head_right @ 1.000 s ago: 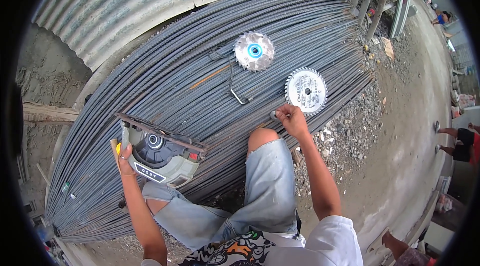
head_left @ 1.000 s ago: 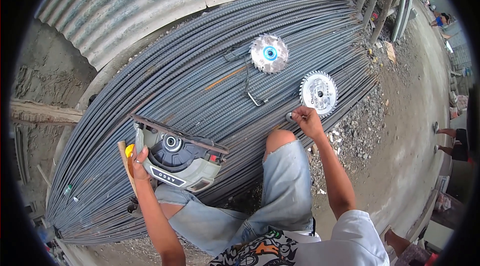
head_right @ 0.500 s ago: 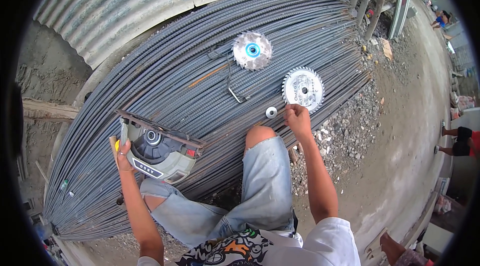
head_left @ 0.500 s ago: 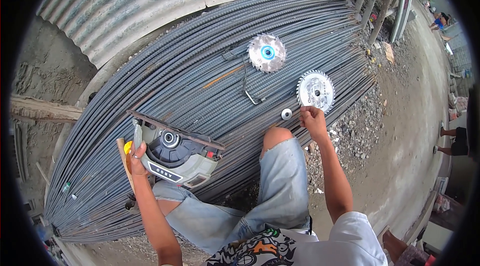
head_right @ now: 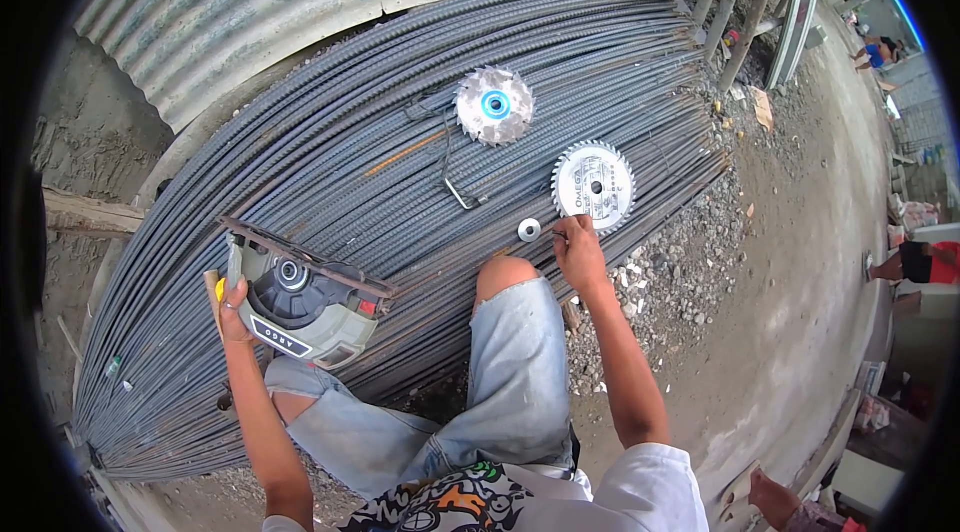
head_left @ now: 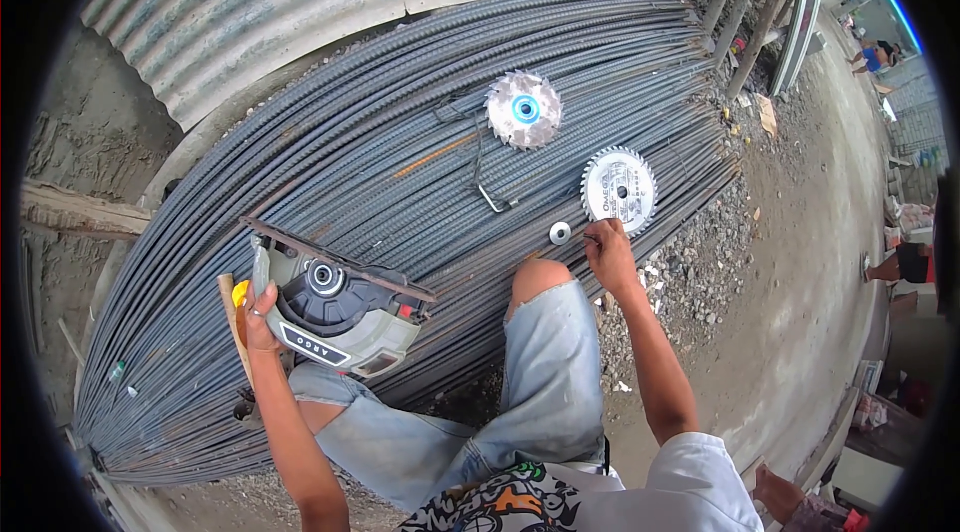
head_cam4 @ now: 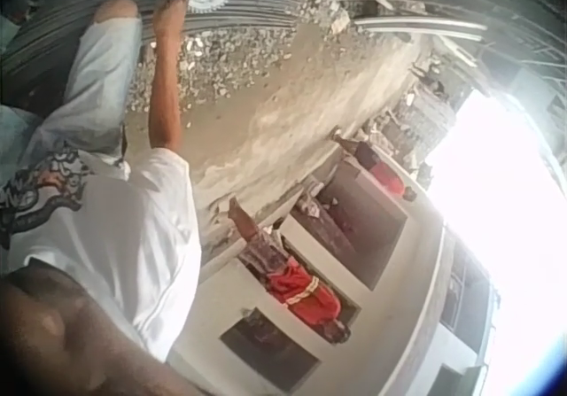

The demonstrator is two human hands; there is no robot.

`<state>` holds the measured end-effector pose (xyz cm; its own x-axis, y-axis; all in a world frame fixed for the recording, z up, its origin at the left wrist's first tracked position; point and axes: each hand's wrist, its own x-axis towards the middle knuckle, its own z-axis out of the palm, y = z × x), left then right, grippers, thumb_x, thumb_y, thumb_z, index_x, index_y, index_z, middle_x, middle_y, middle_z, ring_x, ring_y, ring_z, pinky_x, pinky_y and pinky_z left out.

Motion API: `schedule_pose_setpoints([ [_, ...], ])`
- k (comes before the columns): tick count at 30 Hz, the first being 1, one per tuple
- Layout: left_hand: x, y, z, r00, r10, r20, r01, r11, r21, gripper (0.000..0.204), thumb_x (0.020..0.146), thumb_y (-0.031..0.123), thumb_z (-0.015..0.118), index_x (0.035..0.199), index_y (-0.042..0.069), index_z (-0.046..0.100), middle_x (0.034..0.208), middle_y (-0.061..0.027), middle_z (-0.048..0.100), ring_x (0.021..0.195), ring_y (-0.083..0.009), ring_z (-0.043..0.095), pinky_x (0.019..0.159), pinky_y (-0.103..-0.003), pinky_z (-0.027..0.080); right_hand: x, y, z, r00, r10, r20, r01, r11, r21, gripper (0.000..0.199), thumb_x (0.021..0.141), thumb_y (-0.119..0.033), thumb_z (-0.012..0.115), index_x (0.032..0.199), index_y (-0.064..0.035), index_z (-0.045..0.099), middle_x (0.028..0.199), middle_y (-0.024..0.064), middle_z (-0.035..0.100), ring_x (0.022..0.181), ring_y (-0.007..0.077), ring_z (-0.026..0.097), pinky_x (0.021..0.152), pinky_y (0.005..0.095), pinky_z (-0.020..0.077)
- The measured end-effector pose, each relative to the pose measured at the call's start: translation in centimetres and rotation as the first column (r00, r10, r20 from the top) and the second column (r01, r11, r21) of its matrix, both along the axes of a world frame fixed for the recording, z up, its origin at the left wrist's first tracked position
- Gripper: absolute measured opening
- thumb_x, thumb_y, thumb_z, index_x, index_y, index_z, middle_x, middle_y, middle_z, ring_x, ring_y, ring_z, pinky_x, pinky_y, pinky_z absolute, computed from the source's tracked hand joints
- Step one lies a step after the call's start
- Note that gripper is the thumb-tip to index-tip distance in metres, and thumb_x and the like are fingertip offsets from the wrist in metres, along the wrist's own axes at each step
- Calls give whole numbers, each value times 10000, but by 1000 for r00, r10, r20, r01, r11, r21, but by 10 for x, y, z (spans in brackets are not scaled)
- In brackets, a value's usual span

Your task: Installing a blade and adjusting a portable circular saw while sitting on a pile of rebar.

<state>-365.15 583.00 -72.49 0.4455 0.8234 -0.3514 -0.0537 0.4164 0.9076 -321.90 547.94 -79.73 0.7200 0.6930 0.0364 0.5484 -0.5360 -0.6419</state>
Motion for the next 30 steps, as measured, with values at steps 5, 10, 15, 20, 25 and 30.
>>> schedule_pose_setpoints([
  [5, -10, 5, -7, 1000, 26, -17, -25, 999, 26, 604, 793, 287, 717, 1276, -4, 500, 1069, -83, 566, 951, -188, 585, 847, -316, 488, 3, 15, 4, 987, 156, 27, -151, 979, -139, 253, 806, 26, 544, 1050, -19, 595, 1034, 213, 556, 913, 423, 602, 804, 468, 498],
  [10, -14, 5, -12, 999, -2, -39, 2, 1000, 15, 638, 779, 300, 716, 1298, 3, 493, 1077, -57, 552, 974, -168, 556, 860, -293, 458, 0, 21, 1, 980, 191, 62, -184, 978, -102, 260, 817, 20, 546, 1065, -31, 609, 1076, 203, 562, 896, 415, 615, 787, 463, 504],
  [15, -2, 1, -2, 999, -35, -36, 36, 999, 14, 690, 783, 274, 709, 1371, 16, 457, 1170, -62, 549, 1044, -170, 543, 912, -276, 435, 13, 28, 18, 984, 119, 132, -121, 993, 4, 158, 862, -6, 565, 1011, -21, 617, 988, 184, 588, 806, 377, 625, 712, 426, 512],
  [20, 0, -3, 6, 999, -38, 14, 39, 999, -23, 736, 773, 267, 717, 1402, 10, 433, 1200, -69, 543, 1074, -172, 531, 930, -276, 429, 14, 81, 43, 977, 189, 99, -199, 975, 95, 142, 850, 27, 593, 986, -8, 618, 825, 147, 608, 676, 265, 621, 621, 365, 497],
  [25, 4, -6, 17, 999, -36, -11, 36, 998, -54, 802, 746, 282, 752, 1414, -8, 417, 1218, -64, 529, 1095, -167, 508, 955, -269, 394, -1, 167, 54, 964, 261, -54, -259, 965, 34, 85, 862, -40, 620, 913, 16, 659, 816, 166, 663, 723, 312, 661, 638, 396, 508],
  [30, 4, -4, 7, 997, -67, 48, 67, 998, -6, 690, 741, 287, 771, 1309, -2, 507, 1133, -31, 548, 1043, -130, 496, 917, -250, 379, -6, 248, 12, 943, 330, 49, -319, 935, -154, 224, 861, -203, 669, 880, 18, 705, 868, 242, 687, 830, 407, 670, 740, 460, 529],
])
